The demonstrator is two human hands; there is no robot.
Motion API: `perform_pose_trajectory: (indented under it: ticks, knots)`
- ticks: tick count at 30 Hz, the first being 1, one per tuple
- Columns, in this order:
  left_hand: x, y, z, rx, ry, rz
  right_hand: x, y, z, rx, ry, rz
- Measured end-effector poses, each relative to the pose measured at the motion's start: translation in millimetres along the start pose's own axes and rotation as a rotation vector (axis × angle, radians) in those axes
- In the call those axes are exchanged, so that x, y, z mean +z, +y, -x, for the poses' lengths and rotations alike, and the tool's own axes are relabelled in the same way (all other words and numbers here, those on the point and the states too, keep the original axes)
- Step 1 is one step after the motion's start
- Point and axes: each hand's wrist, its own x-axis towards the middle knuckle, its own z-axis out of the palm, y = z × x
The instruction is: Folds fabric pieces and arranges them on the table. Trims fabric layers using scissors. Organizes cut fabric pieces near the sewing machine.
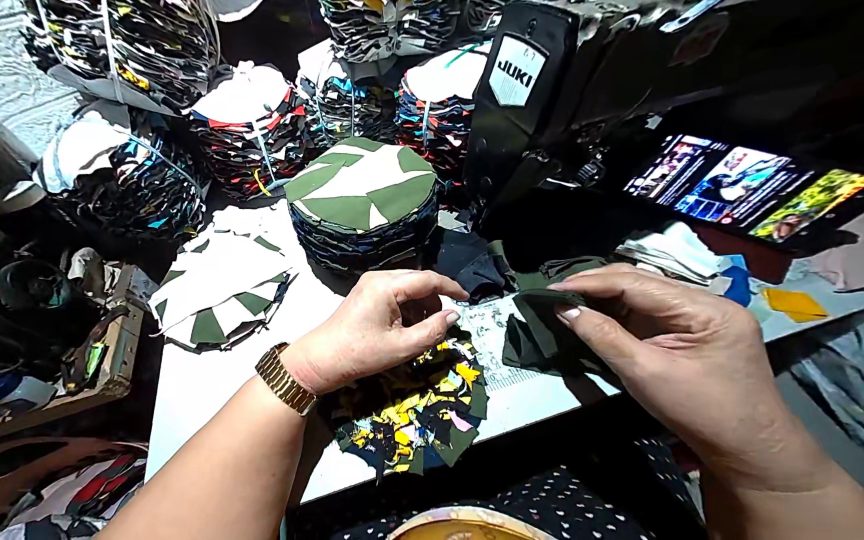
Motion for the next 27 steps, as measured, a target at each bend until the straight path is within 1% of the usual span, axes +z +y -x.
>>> perform_pose_trajectory:
  ticks: [3,5,7,9,12,13,15,19,21,23,25,27]
  knots:
    - [1,5,-1,-0.040,0.016,0.094,-3,-10,-3,-0.008,0.087,-0.043]
    - [2,12,-2,-0.119,0.010,0.217,-2,-16,-7,0.003,0.140,-0.116]
    - [4,24,-2,-0.204,-0.039,0.329,4,-27,-7,0.054,0.094,-0.170]
    - [8,35,-1,-0.254,-0.102,0.381,15,-38,-5,0.093,-0.005,-0.260]
    - [20,44,3,-0.277,-0.122,0.490,35,-49,0,0.062,-0.112,-0.357]
    - [24,43,4,-0.268,-0.116,0.557,41,-51,1,0.052,-0.116,-0.378]
    - [28,41,4,-0.312,-0.098,0.684,50,-51,2,0.062,-0.085,-0.411]
    - [20,45,1,-0.439,0.032,0.892,37,-47,0,0.098,-0.087,-0.343]
    - [14,48,0,-0.519,0.123,1.077,24,-41,0,0.080,-0.075,-0.249]
    - [11,49,-1,-0.573,0.179,1.259,13,-35,0,0.053,-0.050,-0.158]
    - [11,47,-1,-0.583,0.159,1.418,10,-33,1,0.007,-0.028,-0.110]
    - [14,48,-1,-0.600,0.129,1.501,14,-36,4,-0.105,-0.034,-0.067]
